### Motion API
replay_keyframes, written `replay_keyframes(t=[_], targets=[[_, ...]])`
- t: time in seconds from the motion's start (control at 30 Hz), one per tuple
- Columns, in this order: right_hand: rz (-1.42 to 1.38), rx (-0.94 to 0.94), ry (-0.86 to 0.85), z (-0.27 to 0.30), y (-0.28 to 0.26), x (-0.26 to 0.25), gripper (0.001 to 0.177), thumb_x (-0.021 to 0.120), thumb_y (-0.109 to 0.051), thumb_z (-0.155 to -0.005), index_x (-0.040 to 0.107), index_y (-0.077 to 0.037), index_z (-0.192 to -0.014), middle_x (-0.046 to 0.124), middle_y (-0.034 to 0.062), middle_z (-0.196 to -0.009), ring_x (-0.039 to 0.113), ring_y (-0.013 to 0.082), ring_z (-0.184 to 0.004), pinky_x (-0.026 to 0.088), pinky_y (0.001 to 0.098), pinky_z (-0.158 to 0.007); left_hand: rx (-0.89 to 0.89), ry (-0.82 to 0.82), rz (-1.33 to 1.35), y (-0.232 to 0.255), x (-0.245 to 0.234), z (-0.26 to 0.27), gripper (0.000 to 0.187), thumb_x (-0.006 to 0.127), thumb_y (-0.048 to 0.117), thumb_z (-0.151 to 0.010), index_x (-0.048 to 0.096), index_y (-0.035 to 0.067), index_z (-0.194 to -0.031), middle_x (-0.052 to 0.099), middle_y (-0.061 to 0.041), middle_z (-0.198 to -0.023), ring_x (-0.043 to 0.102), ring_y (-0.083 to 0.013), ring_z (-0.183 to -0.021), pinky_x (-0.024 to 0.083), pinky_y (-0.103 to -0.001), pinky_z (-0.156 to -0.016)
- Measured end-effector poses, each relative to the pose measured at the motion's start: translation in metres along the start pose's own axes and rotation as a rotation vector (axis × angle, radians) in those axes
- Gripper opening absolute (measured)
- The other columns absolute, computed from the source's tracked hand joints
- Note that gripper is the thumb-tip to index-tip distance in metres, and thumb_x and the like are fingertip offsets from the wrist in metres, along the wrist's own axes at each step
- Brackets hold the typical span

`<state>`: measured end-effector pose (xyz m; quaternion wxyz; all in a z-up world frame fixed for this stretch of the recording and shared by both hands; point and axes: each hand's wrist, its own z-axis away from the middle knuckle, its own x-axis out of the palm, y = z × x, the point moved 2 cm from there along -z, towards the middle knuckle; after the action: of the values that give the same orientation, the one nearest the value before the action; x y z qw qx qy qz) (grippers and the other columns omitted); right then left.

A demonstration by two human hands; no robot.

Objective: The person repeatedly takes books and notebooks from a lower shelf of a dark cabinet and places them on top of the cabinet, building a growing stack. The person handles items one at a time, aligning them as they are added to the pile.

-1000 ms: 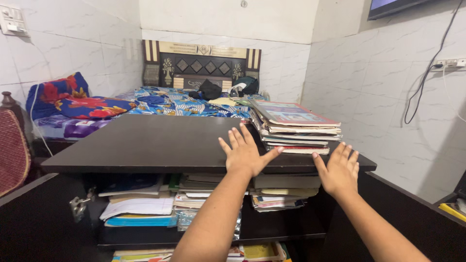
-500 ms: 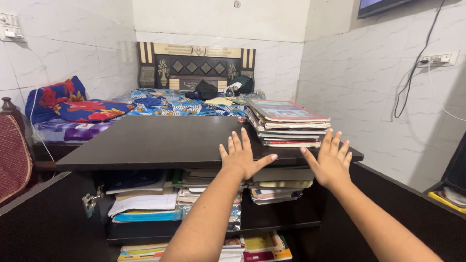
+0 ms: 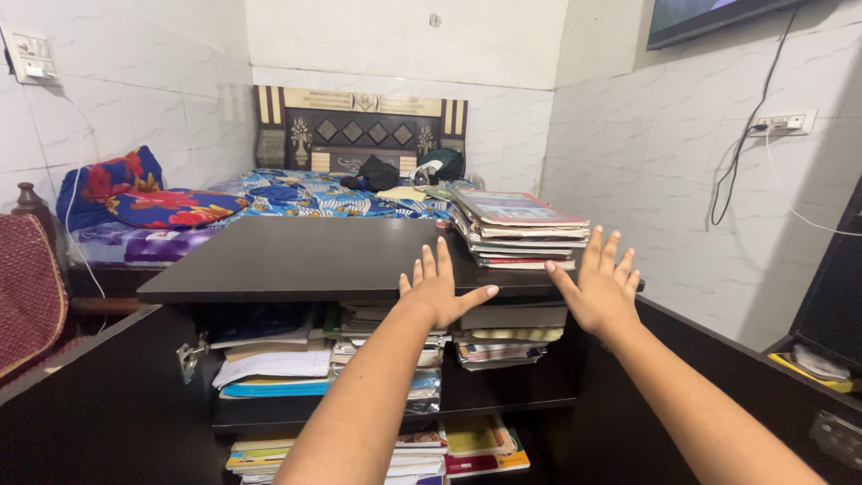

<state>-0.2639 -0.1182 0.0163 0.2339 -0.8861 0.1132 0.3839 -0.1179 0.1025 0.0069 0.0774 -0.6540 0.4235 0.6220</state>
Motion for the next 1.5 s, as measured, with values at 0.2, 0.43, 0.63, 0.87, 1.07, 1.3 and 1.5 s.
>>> replay_keyframes(t=[0.2, 0.43, 0.63, 0.87, 1.07, 1.3, 1.5], targets=[[0.005, -0.023, 0.016, 0.013, -0.019, -0.022, 0.109, 0.042, -0.075, -0.09, -0.002, -0.007, -0.162, -0.003, 0.0294, -0.167, -0.003, 0.0556, -0.151, 0.006, 0.0645, -0.12, 0.013, 0.028, 0.004, 0.007, -0.017, 0.02, 0.141, 0.051, 0.093, -0.071, -0.023, 0.014, -0.161, -0.009, -0.023, -0.17, 0.001, -0.0391, -0.158, 0.006, -0.059, -0.124], [0.001, -0.046, -0.006, 0.031, -0.036, -0.043, 0.109, 0.042, -0.075, -0.09, -0.003, -0.008, -0.162, -0.004, 0.0279, -0.167, -0.005, 0.054, -0.152, 0.005, 0.0636, -0.12, 0.017, 0.046, -0.006, 0.01, -0.034, 0.046, 0.142, 0.05, 0.095, -0.069, -0.024, 0.017, -0.161, -0.007, -0.023, -0.17, 0.003, -0.0386, -0.158, 0.007, -0.059, -0.124], [-0.004, -0.056, -0.02, 0.051, -0.05, -0.06, 0.109, 0.043, -0.075, -0.09, -0.004, -0.008, -0.162, -0.004, 0.0281, -0.167, -0.007, 0.0536, -0.152, 0.003, 0.0631, -0.121, 0.024, 0.062, -0.013, 0.012, -0.042, 0.071, 0.142, 0.051, 0.094, -0.069, -0.022, 0.016, -0.162, -0.007, -0.023, -0.17, 0.004, -0.0397, -0.158, 0.006, -0.06, -0.124], [-0.027, -0.083, -0.01, 0.076, -0.064, -0.086, 0.109, 0.043, -0.074, -0.09, -0.005, -0.008, -0.163, -0.005, 0.0287, -0.168, -0.007, 0.0542, -0.152, 0.003, 0.0643, -0.121, 0.026, 0.087, -0.018, 0.019, -0.059, 0.101, 0.142, 0.051, 0.095, -0.068, -0.02, 0.015, -0.162, -0.007, -0.021, -0.171, 0.004, -0.0392, -0.158, 0.006, -0.061, -0.123], [-0.013, -0.097, -0.027, 0.096, -0.068, -0.1, 0.108, 0.042, -0.075, -0.091, -0.005, -0.008, -0.162, -0.005, 0.0291, -0.167, -0.008, 0.0541, -0.152, 0.003, 0.0645, -0.12, 0.036, 0.083, -0.04, 0.027, -0.061, 0.12, 0.141, 0.05, 0.096, -0.068, -0.02, 0.016, -0.162, -0.006, -0.022, -0.17, 0.004, -0.0401, -0.158, 0.006, -0.061, -0.123], [-0.013, -0.096, -0.044, 0.123, -0.064, -0.088, 0.108, 0.043, -0.074, -0.091, -0.004, -0.008, -0.163, -0.003, 0.0271, -0.168, -0.005, 0.0532, -0.152, 0.005, 0.064, -0.121, 0.038, 0.056, -0.033, 0.035, -0.034, 0.138, 0.142, 0.05, 0.095, -0.068, -0.024, 0.017, -0.161, -0.005, -0.021, -0.171, 0.004, -0.0405, -0.157, 0.007, -0.064, -0.122], [-0.017, -0.11, -0.085, 0.141, -0.055, -0.065, 0.106, 0.045, -0.071, -0.092, -0.003, -0.007, -0.162, -0.003, 0.0275, -0.168, -0.006, 0.054, -0.153, 0.005, 0.0651, -0.12, 0.022, 0.008, -0.057, 0.034, -0.003, 0.141, 0.139, 0.049, 0.095, -0.069, -0.022, 0.018, -0.161, -0.006, -0.019, -0.171, 0.002, -0.0404, -0.157, 0.005, -0.064, -0.122]])
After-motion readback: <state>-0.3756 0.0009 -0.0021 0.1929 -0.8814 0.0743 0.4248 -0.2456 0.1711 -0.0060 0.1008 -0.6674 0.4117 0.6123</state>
